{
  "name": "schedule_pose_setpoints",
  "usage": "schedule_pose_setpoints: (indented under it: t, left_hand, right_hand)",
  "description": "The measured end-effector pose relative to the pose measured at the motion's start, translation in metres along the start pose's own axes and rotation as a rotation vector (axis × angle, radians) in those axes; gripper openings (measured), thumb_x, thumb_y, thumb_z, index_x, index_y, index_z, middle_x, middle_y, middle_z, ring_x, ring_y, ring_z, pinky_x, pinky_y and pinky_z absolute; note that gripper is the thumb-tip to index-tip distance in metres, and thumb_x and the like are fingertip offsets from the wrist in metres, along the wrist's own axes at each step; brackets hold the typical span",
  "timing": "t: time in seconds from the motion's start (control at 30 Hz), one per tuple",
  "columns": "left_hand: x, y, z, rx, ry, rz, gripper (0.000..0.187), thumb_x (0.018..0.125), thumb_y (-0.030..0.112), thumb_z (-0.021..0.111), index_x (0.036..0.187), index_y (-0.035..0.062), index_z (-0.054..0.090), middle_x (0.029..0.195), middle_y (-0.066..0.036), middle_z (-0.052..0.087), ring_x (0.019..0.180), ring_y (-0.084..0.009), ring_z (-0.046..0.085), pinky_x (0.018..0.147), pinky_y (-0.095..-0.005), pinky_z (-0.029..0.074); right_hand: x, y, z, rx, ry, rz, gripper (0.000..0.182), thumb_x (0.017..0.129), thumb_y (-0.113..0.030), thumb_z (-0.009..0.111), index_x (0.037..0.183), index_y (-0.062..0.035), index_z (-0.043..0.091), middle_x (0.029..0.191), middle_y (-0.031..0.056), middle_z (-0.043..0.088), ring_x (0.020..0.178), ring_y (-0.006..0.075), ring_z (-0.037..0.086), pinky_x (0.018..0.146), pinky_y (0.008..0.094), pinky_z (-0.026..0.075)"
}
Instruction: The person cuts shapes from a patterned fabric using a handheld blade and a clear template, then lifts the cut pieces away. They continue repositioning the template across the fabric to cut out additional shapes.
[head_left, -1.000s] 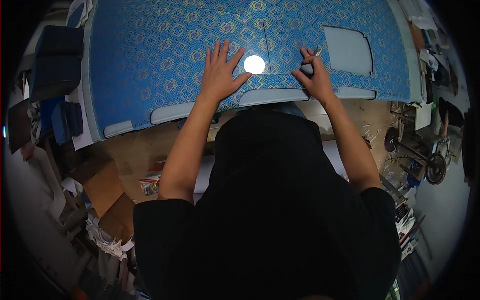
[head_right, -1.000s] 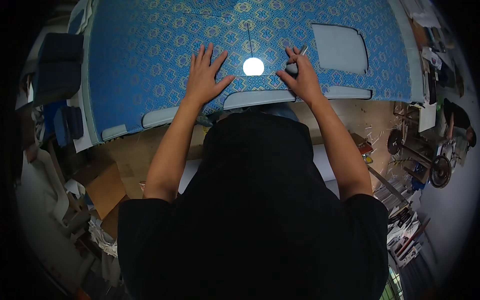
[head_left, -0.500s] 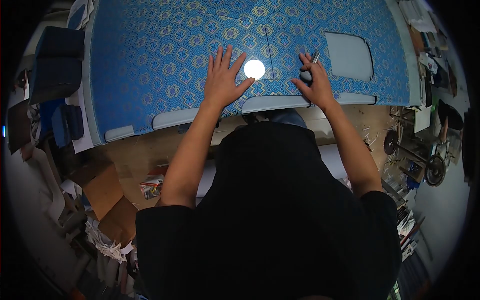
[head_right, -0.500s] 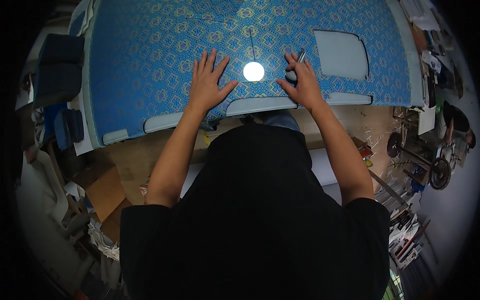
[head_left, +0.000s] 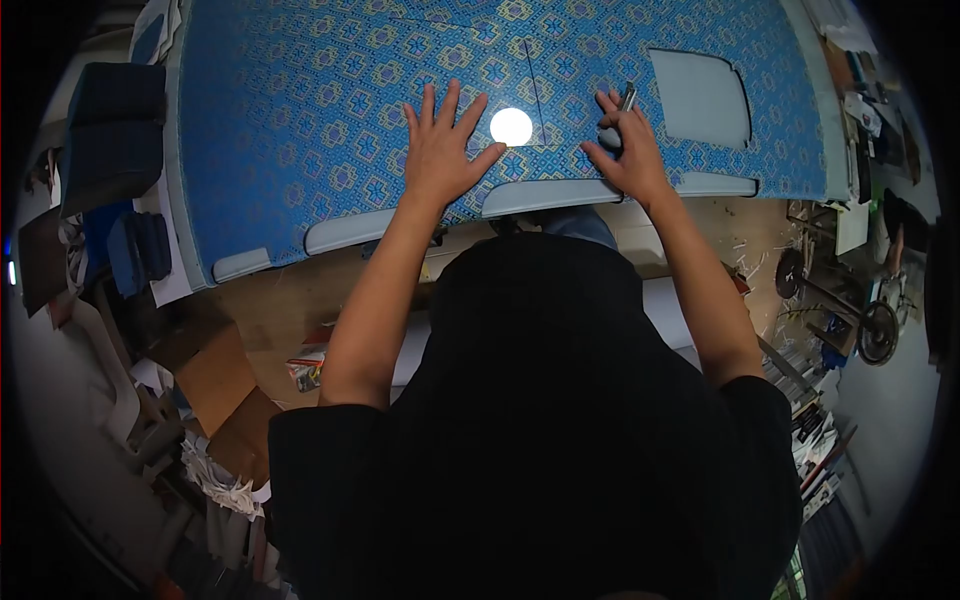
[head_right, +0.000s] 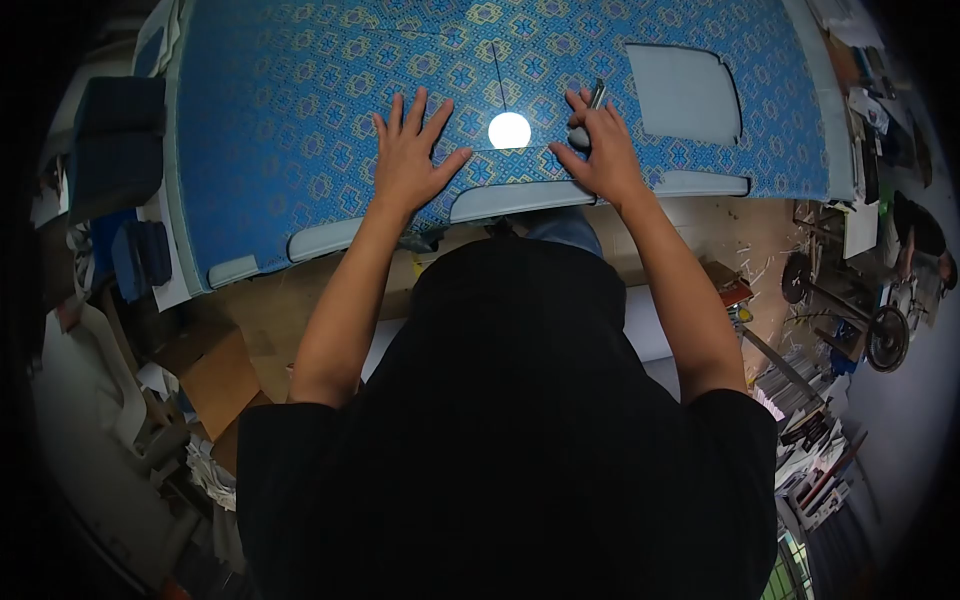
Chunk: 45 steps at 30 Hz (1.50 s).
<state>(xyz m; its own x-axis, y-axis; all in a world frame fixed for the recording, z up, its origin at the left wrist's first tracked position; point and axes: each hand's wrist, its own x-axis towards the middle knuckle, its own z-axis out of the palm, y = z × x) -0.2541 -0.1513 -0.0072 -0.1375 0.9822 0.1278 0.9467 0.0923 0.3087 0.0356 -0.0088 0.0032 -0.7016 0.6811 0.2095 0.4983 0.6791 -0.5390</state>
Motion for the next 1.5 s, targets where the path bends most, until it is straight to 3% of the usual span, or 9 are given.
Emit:
schedule_pose_setpoints:
  t: [0.77,0.87,0.93,1.23,1.5]
  left_hand:
    - [-0.0024,-0.0022,0.0014,-0.061,0.056,0.02,0.07,0.09,0.063,0.068,0.149,0.0266,0.058,0.166,-0.013,0.034,0.156,-0.0432,0.019,0.125,-0.0642,0.01]
    - [-0.0031,-0.0018,0.0003,-0.055,0.055,0.017,0.07,0.09,0.063,0.068,0.149,0.0267,0.058,0.166,-0.013,0.034,0.156,-0.0431,0.019,0.125,-0.0636,0.011]
    - [-0.0015,-0.0019,0.0005,-0.052,0.06,0.02,0.069,0.09,0.063,0.068,0.149,0.0267,0.058,0.166,-0.013,0.035,0.156,-0.043,0.02,0.125,-0.0634,0.011]
    - [-0.0016,-0.0004,-0.003,-0.083,0.025,-0.002,0.068,0.091,0.065,0.065,0.148,0.0274,0.059,0.167,-0.012,0.034,0.157,-0.0407,0.017,0.126,-0.0627,0.009]
    - [-0.0017,0.0,-0.0035,-0.074,0.048,0.007,0.068,0.089,0.061,0.072,0.146,0.0259,0.06,0.166,-0.012,0.037,0.156,-0.0419,0.021,0.125,-0.0623,0.013]
  right_hand:
    - [-0.0006,0.0016,0.002,0.009,0.01,-0.014,0.037,0.089,-0.028,0.079,0.109,-0.0074,0.055,0.152,0.0163,0.055,0.148,0.036,0.042,0.123,0.057,0.026]
    - [-0.0014,-0.0011,0.0008,0.028,0.012,-0.004,0.036,0.087,-0.022,0.081,0.106,-0.0079,0.053,0.152,0.0198,0.054,0.149,0.0388,0.04,0.124,0.0549,0.024]
    - [-0.0008,0.002,0.0015,0.001,0.005,-0.017,0.038,0.089,-0.028,0.079,0.11,-0.0069,0.055,0.153,0.0159,0.054,0.148,0.0362,0.042,0.123,0.0569,0.025]
    - [-0.0009,0.0007,0.0012,0.012,0.006,-0.004,0.038,0.088,-0.028,0.08,0.108,-0.0066,0.056,0.151,0.0158,0.055,0.147,0.0366,0.043,0.123,0.057,0.026]
    - [-0.0005,-0.0003,0.0004,-0.004,0.0,-0.011,0.037,0.089,-0.028,0.079,0.109,-0.0065,0.055,0.151,0.016,0.055,0.146,0.0378,0.043,0.123,0.0573,0.026]
